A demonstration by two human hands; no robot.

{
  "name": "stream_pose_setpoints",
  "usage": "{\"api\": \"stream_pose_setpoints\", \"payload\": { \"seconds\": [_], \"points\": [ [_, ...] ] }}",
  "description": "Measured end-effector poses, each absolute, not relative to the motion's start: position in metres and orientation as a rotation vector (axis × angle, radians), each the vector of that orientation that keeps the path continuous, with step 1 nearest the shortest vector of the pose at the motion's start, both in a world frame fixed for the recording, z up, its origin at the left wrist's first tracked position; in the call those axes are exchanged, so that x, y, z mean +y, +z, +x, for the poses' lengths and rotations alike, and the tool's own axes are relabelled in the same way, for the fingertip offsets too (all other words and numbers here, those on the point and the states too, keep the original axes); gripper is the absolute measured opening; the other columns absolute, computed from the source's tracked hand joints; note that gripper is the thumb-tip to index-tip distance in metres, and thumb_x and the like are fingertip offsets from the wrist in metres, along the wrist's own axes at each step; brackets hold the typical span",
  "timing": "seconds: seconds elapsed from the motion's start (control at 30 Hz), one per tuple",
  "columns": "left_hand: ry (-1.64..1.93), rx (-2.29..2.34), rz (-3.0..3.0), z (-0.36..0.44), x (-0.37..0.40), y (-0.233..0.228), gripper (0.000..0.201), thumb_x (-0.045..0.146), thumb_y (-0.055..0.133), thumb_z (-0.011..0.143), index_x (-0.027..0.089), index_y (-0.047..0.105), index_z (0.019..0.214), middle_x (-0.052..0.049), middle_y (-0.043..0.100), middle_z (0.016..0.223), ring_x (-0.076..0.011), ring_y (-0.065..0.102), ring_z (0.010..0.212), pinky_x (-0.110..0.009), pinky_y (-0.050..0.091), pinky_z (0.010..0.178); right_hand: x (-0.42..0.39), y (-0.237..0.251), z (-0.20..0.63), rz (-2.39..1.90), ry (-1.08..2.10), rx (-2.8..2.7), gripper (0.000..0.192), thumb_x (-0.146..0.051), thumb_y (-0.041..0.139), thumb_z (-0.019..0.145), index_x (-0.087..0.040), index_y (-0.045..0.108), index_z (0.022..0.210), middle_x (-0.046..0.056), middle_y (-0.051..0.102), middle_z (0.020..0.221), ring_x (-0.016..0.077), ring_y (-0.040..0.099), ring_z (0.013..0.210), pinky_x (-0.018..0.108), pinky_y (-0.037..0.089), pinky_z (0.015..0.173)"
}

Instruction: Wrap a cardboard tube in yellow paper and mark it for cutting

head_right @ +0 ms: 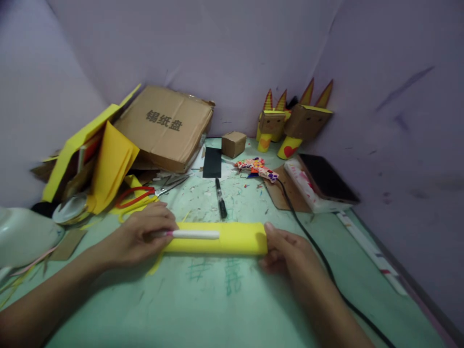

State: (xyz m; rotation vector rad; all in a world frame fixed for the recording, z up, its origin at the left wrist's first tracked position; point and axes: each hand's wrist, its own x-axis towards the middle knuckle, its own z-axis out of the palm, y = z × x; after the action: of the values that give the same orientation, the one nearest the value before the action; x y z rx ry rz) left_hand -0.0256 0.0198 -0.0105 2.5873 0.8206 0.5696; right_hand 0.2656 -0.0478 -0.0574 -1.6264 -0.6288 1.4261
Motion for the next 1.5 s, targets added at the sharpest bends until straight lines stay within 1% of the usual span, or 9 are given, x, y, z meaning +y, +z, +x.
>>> {"api": "stream_pose_setpoints", "payload": {
  "seconds": [0.13, 0.27, 0.37, 0.5, 0.67, 0.93, 1.07, 1.2, 1.5],
  "points": [
    [0.593, 0.838, 2.586, -0.025, 0.020, -0.012, 0.015, 0.010, 0.049, 0.079, 0.014, 0.063, 0.080, -0.003, 0.062, 0.076, -0.0155, 0.054, 0.073, -0.034, 0.041, 0.077, -0.054, -0.050, 0.265, -2.000, 0.891, -0.827, 0.045, -0.064, 0.059, 0.068, -0.022, 0.063, 0.081, -0.002, 0.050, 0.051, 0.0138, 0.045, 0.046, 0.026, 0.032, 0.043],
    [0.602, 0.849, 2.571, -0.025, 0.021, -0.014, 0.015, 0.010, 0.050, 0.078, 0.014, 0.064, 0.080, -0.004, 0.063, 0.077, -0.0161, 0.055, 0.074, -0.035, 0.040, 0.078, -0.063, -0.035, 0.249, -2.062, 0.201, -1.109, 0.037, -0.057, 0.056, 0.075, -0.025, 0.063, 0.090, 0.002, 0.059, 0.067, 0.0212, 0.054, 0.061, 0.035, 0.041, 0.058],
    [0.596, 0.875, 2.555, -0.025, 0.021, -0.017, 0.015, 0.009, 0.051, 0.076, 0.013, 0.065, 0.080, -0.004, 0.063, 0.076, -0.0167, 0.055, 0.074, -0.035, 0.040, 0.079, -0.064, -0.029, 0.220, -1.651, 0.091, -1.564, 0.022, -0.039, 0.057, 0.080, -0.024, 0.060, 0.096, 0.004, 0.064, 0.089, 0.0219, 0.060, 0.078, 0.038, 0.046, 0.077],
    [0.605, 0.881, 2.552, -0.026, 0.021, -0.019, 0.015, 0.011, 0.052, 0.077, 0.014, 0.066, 0.081, -0.004, 0.063, 0.076, -0.0171, 0.055, 0.076, -0.035, 0.039, 0.080, -0.054, -0.028, 0.179, -1.276, 0.117, -1.875, 0.030, -0.021, 0.054, 0.079, -0.023, 0.054, 0.109, 0.005, 0.067, 0.101, 0.0217, 0.062, 0.094, 0.045, 0.040, 0.097],
    [0.633, 0.856, 2.537, -0.026, 0.020, -0.019, 0.014, 0.010, 0.051, 0.077, 0.014, 0.064, 0.079, -0.004, 0.062, 0.074, -0.0172, 0.054, 0.075, -0.036, 0.039, 0.081, -0.023, -0.018, 0.197, -1.567, 0.277, -1.641, 0.018, -0.031, 0.056, 0.078, -0.023, 0.064, 0.091, 0.004, 0.070, 0.090, 0.0210, 0.065, 0.085, 0.033, 0.050, 0.075],
    [0.635, 0.843, 2.546, -0.027, 0.021, -0.019, 0.015, 0.009, 0.048, 0.077, 0.016, 0.061, 0.078, -0.004, 0.060, 0.074, -0.0166, 0.053, 0.072, -0.037, 0.039, 0.081, 0.055, 0.016, 0.278, -1.931, 0.041, -1.780, 0.024, -0.035, 0.054, 0.079, -0.017, 0.069, 0.081, 0.005, 0.070, 0.066, 0.0182, 0.062, 0.057, 0.027, 0.042, 0.051],
    [0.635, 0.840, 2.547, -0.028, 0.021, -0.020, 0.015, 0.008, 0.048, 0.077, 0.016, 0.061, 0.080, -0.004, 0.060, 0.077, -0.0172, 0.054, 0.076, -0.037, 0.039, 0.082, 0.077, 0.010, 0.242, -1.593, -0.256, -2.461, 0.026, -0.016, 0.046, 0.084, -0.019, 0.068, 0.096, 0.008, 0.072, 0.087, 0.0181, 0.064, 0.068, 0.026, 0.040, 0.055],
    [0.645, 0.836, 2.565, -0.027, 0.021, -0.020, 0.015, 0.009, 0.048, 0.077, 0.016, 0.061, 0.079, -0.004, 0.059, 0.075, -0.0169, 0.052, 0.074, -0.039, 0.039, 0.083, 0.094, -0.008, 0.210, -1.243, -0.250, -2.923, 0.028, -0.003, 0.051, 0.073, -0.019, 0.069, 0.087, 0.007, 0.068, 0.090, 0.0144, 0.061, 0.064, 0.026, 0.031, 0.052],
    [0.611, 0.842, 2.563, -0.028, 0.022, -0.022, 0.015, 0.011, 0.048, 0.076, 0.015, 0.062, 0.079, -0.004, 0.061, 0.076, -0.0168, 0.054, 0.074, -0.038, 0.039, 0.084, 0.107, 0.006, 0.243, -1.006, -0.211, -3.110, 0.024, -0.004, 0.047, 0.076, -0.016, 0.065, 0.086, 0.008, 0.066, 0.085, 0.0188, 0.057, 0.076, 0.029, 0.037, 0.063]
  ]
}}
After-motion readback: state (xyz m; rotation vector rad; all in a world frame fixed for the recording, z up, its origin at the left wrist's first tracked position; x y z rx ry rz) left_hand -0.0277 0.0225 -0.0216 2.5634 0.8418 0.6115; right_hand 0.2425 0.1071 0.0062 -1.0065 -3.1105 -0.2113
